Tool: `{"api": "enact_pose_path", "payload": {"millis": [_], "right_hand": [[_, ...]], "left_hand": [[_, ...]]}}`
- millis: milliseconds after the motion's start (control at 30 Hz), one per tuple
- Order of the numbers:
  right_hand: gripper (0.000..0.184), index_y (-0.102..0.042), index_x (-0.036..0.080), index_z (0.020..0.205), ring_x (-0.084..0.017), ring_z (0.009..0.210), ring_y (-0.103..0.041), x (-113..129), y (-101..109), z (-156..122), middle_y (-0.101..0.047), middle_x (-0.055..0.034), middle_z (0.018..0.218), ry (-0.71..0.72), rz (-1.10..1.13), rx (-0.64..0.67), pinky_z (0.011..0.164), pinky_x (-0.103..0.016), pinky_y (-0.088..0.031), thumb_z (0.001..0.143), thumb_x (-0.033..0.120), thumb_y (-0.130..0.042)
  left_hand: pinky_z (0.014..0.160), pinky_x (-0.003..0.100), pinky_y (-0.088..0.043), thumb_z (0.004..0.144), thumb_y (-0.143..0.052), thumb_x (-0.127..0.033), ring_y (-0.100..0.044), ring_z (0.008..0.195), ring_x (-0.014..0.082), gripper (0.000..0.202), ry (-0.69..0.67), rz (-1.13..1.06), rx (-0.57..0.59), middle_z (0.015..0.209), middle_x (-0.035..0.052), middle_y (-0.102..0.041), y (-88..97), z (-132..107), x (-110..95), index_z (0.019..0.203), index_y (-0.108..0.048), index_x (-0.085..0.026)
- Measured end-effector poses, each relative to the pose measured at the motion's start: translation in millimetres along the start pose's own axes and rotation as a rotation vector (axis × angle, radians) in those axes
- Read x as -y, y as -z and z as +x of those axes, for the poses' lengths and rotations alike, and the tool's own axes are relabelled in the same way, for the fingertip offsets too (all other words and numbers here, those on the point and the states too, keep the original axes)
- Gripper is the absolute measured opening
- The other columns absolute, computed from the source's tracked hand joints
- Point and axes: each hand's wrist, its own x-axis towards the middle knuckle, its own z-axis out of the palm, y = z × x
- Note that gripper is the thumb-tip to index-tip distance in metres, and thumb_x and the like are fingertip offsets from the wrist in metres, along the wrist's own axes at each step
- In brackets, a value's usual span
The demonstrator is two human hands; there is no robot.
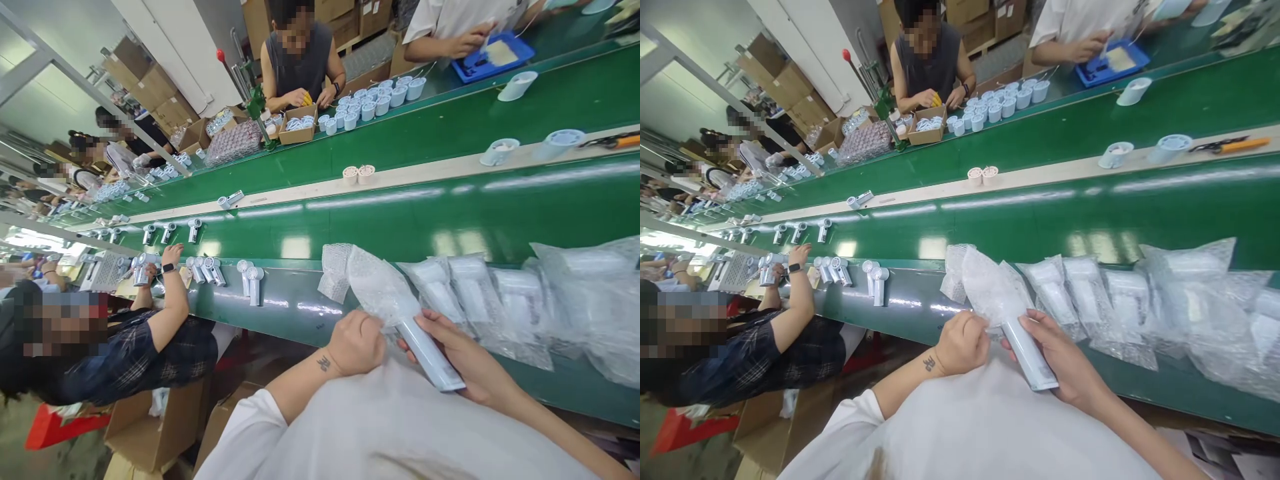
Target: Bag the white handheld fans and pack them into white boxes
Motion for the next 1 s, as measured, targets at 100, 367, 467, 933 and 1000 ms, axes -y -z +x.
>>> {"api": "enact_pose_path", "payload": {"millis": [100, 367, 467, 933, 1000], "right_hand": [[0.029, -0.048, 0.027, 0.087, -0.015, 0.053, -0.060, -6, -2, 10, -0.057, 0.0064, 0.061, 0.023, -0.021, 0.034, 0.050, -0.024, -0.053, 0.072, 0.023, -0.071], [0.025, -0.058, 0.022, 0.072, -0.018, 0.075, -0.058, 11, 22, -15, -0.057, 0.0005, 0.073, 0.274, -0.604, 0.095, 0.072, -0.032, -0.057, 0.074, 0.044, -0.070], [0.026, -0.061, 0.022, 0.077, -0.019, 0.075, -0.061, 33, 34, -34, -0.061, -0.0017, 0.075, 0.278, -0.619, 0.198, 0.077, -0.034, -0.055, 0.075, 0.047, -0.071], [0.061, -0.053, 0.024, 0.121, -0.030, 0.097, -0.068, 30, 48, 18, -0.071, -0.0083, 0.106, 0.161, -0.270, 0.095, 0.080, -0.037, -0.057, 0.066, 0.038, -0.077], [0.075, -0.044, 0.024, 0.134, -0.032, 0.115, -0.060, 33, 67, 33, -0.063, -0.0113, 0.127, 0.369, -0.485, -0.133, 0.093, -0.041, -0.052, 0.068, 0.040, -0.075]], "left_hand": [[0.061, 0.029, -0.053, 0.077, -0.047, -0.015, -0.061, 0.067, 0.0181, 0.014, -0.062, -0.107, 0.104, 0.070, 0.0066, -0.061, -5.2, 8, -3, 0.083, -0.060, -0.015], [0.055, 0.022, -0.049, 0.073, -0.047, -0.010, -0.055, 0.054, 0.0109, 0.019, 0.514, -0.392, 0.233, 0.064, -0.0004, -0.063, 23.1, 28, 2, 0.081, -0.062, -0.018], [0.055, 0.021, -0.048, 0.073, -0.049, -0.010, -0.055, 0.054, 0.0100, 0.018, 0.465, -0.476, 0.166, 0.065, -0.0005, -0.062, 43.7, 40, -1, 0.080, -0.063, -0.018], [0.082, 0.031, -0.055, 0.091, -0.050, -0.030, -0.069, 0.086, 0.0181, 0.022, 0.568, -0.794, 0.432, 0.091, 0.0075, -0.072, -10.1, 56, 36, 0.094, -0.068, -0.018], [0.089, 0.037, -0.052, 0.091, -0.048, -0.027, -0.066, 0.097, 0.0215, 0.022, 0.849, -0.396, 0.216, 0.097, 0.0107, -0.070, -10.2, 48, 79, 0.100, -0.065, -0.016]]}}
